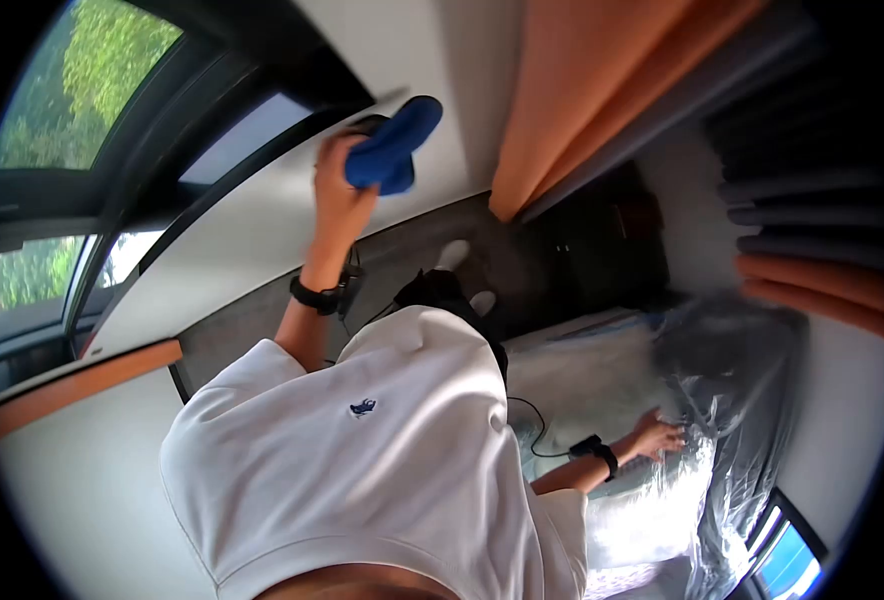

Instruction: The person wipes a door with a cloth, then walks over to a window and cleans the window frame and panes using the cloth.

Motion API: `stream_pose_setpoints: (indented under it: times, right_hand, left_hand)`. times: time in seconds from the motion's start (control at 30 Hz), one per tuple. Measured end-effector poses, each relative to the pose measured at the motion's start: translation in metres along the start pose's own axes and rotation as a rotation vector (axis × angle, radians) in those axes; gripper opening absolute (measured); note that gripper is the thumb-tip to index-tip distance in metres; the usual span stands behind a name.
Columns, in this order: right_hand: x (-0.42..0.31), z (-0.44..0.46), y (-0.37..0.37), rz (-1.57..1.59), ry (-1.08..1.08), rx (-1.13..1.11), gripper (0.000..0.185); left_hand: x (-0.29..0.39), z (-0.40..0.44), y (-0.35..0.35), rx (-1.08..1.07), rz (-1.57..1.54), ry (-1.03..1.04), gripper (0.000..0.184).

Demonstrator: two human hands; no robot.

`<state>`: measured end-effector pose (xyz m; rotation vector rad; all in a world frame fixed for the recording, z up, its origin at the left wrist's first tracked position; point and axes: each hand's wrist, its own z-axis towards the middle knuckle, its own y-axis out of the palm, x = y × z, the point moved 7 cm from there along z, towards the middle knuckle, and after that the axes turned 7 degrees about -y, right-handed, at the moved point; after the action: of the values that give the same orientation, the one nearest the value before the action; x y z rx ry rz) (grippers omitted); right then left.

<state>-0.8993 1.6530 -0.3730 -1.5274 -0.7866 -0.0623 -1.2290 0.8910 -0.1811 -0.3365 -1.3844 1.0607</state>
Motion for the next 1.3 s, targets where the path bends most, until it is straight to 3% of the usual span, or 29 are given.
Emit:
stream_pose_setpoints:
  times: [0.03, 0.1, 0.17, 0.2, 0.23, 0.27, 0.37, 0.47, 0.53, 0.57, 0.63, 0.73, 0.8, 0.93, 1.1, 1.3]
  right_hand:
    - [-0.033, -0.006, 0.0, 0.093, -0.074, 0.049, 0.099]
    - [-0.102, -0.053, -0.013, 0.069, -0.227, -0.076, 0.093]
    - [-0.18, -0.094, -0.013, 0.209, -0.603, -0.073, 0.077]
    - [-0.233, -0.133, -0.043, 0.419, -0.809, -0.07, 0.056]
    - [-0.272, -0.189, -0.077, 0.582, -1.025, 0.172, 0.048]
    - [-0.317, -0.26, -0.153, 0.74, -0.982, -0.158, 0.044]
    - [-0.388, -0.415, -0.267, 1.02, -1.46, -0.141, 0.04]
    - [-0.415, -0.532, -0.339, 1.219, -1.875, 0.215, 0.06]
    - [-0.433, -0.601, -0.385, 1.256, -2.055, 0.328, 0.071]
    - [-0.442, -0.63, -0.403, 1.255, -2.078, 0.321, 0.071]
    - [-0.464, -0.684, -0.424, 1.076, -2.136, 0.101, 0.085]
    - [-0.471, -0.743, -0.447, 0.943, -2.229, 0.124, 0.095]
    - [-0.475, -0.777, -0.453, 0.926, -2.287, 0.139, 0.097]
    - [-0.468, -0.832, -0.465, 0.934, -2.417, 0.109, 0.097]
    - [-0.465, -0.844, -0.459, 0.952, -2.532, 0.138, 0.096]
    - [-0.478, -0.792, -0.461, 0.84, -2.451, 0.025, 0.095]
  left_hand:
    - [-0.01, -0.006, 0.002, -0.077, 0.017, -0.027, 0.051]
    - [-0.014, -0.011, 0.004, -0.242, 0.02, 0.015, 0.052]
    - [-0.008, -0.013, -0.008, -0.312, -0.015, 0.084, 0.049]
    - [-0.011, -0.008, -0.021, -0.307, -0.019, 0.078, 0.049]
    - [-0.013, -0.001, -0.037, -0.272, -0.065, 0.088, 0.048]
    - [-0.015, 0.004, -0.054, -0.236, -0.11, 0.099, 0.047]
    - [-0.015, 0.011, -0.099, -0.058, -0.081, 0.214, 0.045]
    - [-0.045, 0.023, -0.129, -0.056, -0.025, 0.18, 0.06]
    - [-0.081, 0.034, -0.151, -0.128, 0.04, 0.116, 0.073]
    - [-0.091, 0.035, -0.168, -0.113, 0.046, 0.102, 0.073]
    - [-0.105, 0.032, -0.195, -0.15, 0.167, 0.078, 0.073]
    - [-0.131, 0.028, -0.247, -0.168, 0.27, -0.04, 0.078]
    - [-0.143, 0.026, -0.283, -0.214, 0.35, -0.122, 0.09]
    - [-0.159, 0.014, -0.336, -0.278, 0.507, -0.25, 0.094]
    - [-0.172, 0.009, -0.335, -0.238, 0.521, -0.36, 0.092]
    - [-0.166, 0.031, -0.283, -0.281, 0.539, -0.223, 0.095]
